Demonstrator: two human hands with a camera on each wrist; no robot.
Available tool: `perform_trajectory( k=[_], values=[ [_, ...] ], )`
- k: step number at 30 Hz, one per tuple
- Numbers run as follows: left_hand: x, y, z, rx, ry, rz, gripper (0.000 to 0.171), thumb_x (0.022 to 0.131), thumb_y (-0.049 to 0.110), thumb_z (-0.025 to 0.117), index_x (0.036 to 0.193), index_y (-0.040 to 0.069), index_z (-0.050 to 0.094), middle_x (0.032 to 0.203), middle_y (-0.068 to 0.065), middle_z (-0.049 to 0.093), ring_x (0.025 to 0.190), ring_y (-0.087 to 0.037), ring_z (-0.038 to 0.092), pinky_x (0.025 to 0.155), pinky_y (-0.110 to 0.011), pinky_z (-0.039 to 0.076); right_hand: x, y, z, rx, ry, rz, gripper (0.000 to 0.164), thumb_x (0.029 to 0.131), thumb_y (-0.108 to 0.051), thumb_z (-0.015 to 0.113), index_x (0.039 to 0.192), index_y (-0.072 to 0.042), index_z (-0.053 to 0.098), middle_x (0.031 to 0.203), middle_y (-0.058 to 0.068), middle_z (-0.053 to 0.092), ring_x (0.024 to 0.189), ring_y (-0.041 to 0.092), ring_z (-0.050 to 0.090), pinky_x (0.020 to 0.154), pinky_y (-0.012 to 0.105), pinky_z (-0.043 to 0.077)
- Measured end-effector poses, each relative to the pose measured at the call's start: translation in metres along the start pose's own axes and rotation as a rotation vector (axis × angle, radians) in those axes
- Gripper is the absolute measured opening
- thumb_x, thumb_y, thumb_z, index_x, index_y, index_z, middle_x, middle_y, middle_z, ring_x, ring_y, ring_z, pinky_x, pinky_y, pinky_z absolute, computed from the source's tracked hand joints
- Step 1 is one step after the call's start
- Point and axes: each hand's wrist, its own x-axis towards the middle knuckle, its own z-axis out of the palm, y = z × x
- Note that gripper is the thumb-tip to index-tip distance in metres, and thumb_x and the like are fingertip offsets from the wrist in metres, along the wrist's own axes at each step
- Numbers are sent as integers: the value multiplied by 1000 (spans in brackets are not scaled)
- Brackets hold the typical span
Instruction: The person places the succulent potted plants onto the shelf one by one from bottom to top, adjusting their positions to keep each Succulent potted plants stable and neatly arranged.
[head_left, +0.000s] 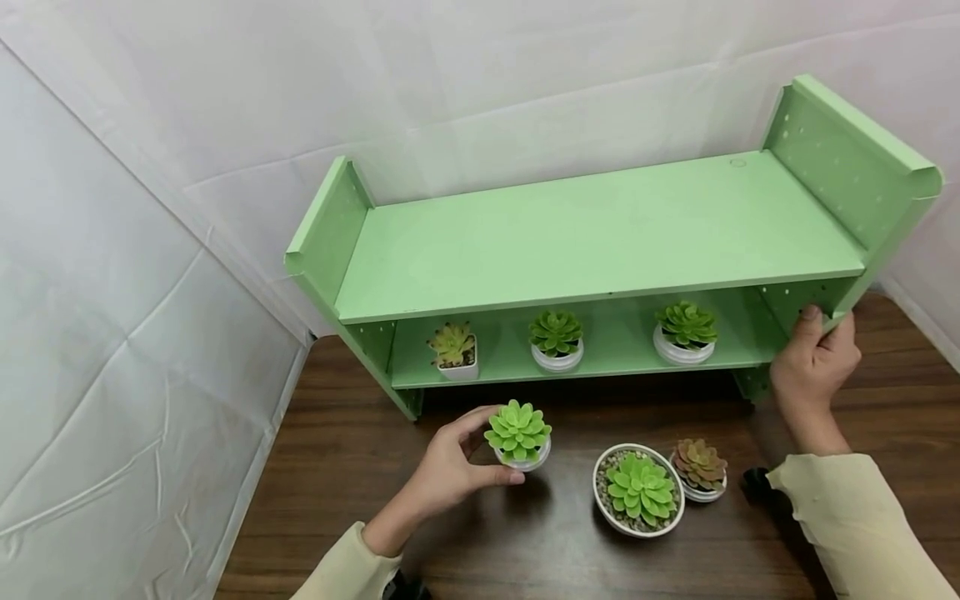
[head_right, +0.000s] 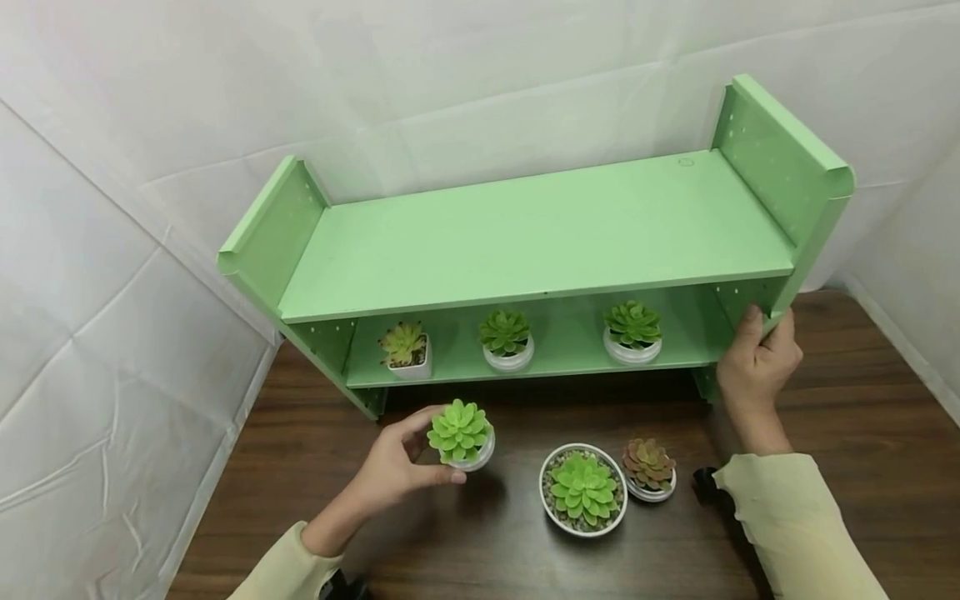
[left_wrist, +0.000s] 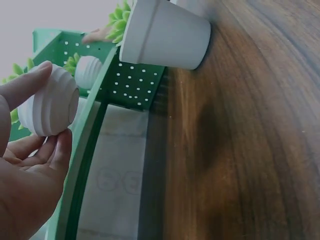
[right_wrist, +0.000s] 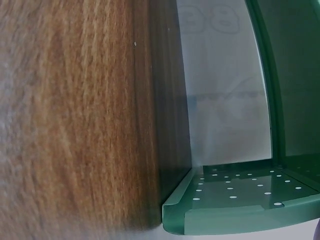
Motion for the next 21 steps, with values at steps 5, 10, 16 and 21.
perform_trajectory(
  k=[5,10,16,21],
  values=[
    [-1,8,-3,15,13,36,64,66,-2,80,124,3,54,123,-5,53,112,-21,50,94,-41,40,0,-3,1,17,3,3,20,93,-9,50,104,-5,66,69,-6,55,67,2,50,69,14,38],
    [-1,19,-6,83,44,13,65,65,1,81,124,4,55,124,-3,53,112,-18,49,94,-36,40,-1,-3,2,16,14,2,20,93,-10,51,103,-4,67,70,-11,54,68,2,50,69,14,38],
    [-3,35,-9,206,150,-89,65,64,10,84,123,11,58,122,5,55,113,-9,48,94,-33,38,-1,14,1,-2,11,4,19,93,-8,50,102,-5,67,69,-11,53,67,2,49,68,14,38],
    [-3,41,-13,182,178,-119,64,64,10,84,122,10,58,121,3,55,107,-11,51,91,-36,41,0,27,-1,13,-1,-9,19,93,-11,51,104,-4,66,65,-11,49,62,2,47,65,14,36]
  ],
)
